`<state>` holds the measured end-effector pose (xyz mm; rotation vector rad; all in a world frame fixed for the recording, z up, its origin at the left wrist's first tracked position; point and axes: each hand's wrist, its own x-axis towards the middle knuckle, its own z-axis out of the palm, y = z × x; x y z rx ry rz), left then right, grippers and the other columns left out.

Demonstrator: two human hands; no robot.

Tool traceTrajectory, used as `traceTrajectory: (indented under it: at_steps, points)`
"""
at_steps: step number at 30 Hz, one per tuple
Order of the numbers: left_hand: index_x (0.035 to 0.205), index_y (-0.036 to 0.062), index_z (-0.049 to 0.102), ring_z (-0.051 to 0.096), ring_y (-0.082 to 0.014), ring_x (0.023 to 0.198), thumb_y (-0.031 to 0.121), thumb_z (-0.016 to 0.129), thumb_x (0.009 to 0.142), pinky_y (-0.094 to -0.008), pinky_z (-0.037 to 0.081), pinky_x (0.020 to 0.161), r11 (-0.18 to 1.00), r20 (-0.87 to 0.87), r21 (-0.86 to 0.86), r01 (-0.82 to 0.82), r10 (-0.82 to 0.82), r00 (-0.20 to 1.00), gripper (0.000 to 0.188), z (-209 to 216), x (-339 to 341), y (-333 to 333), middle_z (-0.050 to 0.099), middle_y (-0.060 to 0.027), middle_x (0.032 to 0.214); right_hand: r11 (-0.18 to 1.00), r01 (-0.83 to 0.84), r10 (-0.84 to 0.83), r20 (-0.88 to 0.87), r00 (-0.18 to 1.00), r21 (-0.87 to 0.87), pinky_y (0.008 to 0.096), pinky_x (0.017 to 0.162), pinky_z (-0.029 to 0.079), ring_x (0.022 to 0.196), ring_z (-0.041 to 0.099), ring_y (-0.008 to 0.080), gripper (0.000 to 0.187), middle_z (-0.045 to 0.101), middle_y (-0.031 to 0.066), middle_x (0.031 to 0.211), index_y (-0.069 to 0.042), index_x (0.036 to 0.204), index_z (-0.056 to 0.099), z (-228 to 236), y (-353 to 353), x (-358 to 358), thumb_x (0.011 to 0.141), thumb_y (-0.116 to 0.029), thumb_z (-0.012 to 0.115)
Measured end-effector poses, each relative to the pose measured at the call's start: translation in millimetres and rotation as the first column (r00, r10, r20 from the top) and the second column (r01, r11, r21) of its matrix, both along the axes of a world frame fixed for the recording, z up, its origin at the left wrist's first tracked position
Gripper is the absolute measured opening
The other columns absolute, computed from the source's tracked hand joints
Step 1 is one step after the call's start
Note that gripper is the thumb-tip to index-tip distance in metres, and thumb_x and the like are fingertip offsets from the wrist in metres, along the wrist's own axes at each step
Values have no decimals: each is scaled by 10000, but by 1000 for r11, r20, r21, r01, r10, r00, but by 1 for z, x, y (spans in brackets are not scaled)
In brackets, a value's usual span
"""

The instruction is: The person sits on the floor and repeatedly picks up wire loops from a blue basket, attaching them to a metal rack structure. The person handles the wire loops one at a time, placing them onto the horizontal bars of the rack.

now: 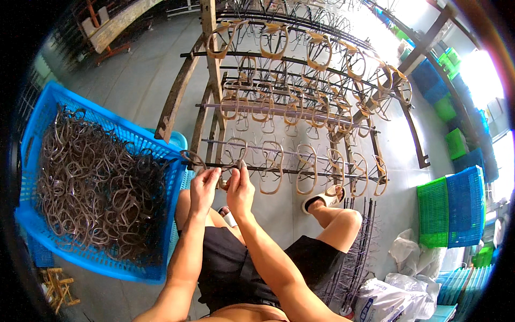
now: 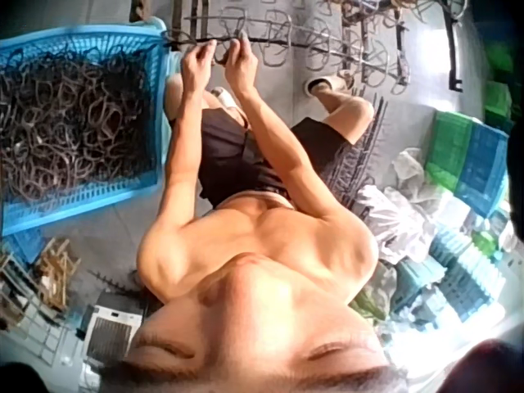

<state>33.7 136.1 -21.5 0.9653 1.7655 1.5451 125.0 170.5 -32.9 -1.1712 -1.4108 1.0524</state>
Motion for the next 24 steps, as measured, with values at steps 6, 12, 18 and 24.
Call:
traceTrajectory:
  at_steps: [6,12,18,24]
  points:
    - [926,-11,626,555,-128,737,207,570,906,-252,440,657,993,1,121,6,-7,1000,226,-16,1,8,608,-67,799,1000,-11,11,55,998,7,311,447,427,451,529,192,219,534,83,533,-7,856,495,-1,5,3,959,-196,459]
    - [947,-2,598,514,-98,749,255,542,926,-240,429,675,994,-31,107,7,-4,1000,264,-30,3,11,590,-22,830,1000,-9,8,89,996,12,325,455,436,475,568,230,201,558,100,551,-5,899,511,7,2,2,953,-191,458]
    - [1016,14,586,560,-148,843,198,495,945,-259,435,754,992,-73,123,-31,40,997,217,-21,2,2,611,-69,906,999,-43,46,77,996,-29,351,494,454,545,607,263,210,588,127,611,2,981,509,5,2,7,935,-200,471]
    - [1214,22,441,517,-152,692,117,447,946,-270,438,624,901,-309,320,-292,391,867,284,11,10,-67,544,-48,832,963,-78,98,68,993,-259,385,639,474,725,613,308,341,624,183,842,49,1083,443,5,-37,27,907,-234,513]
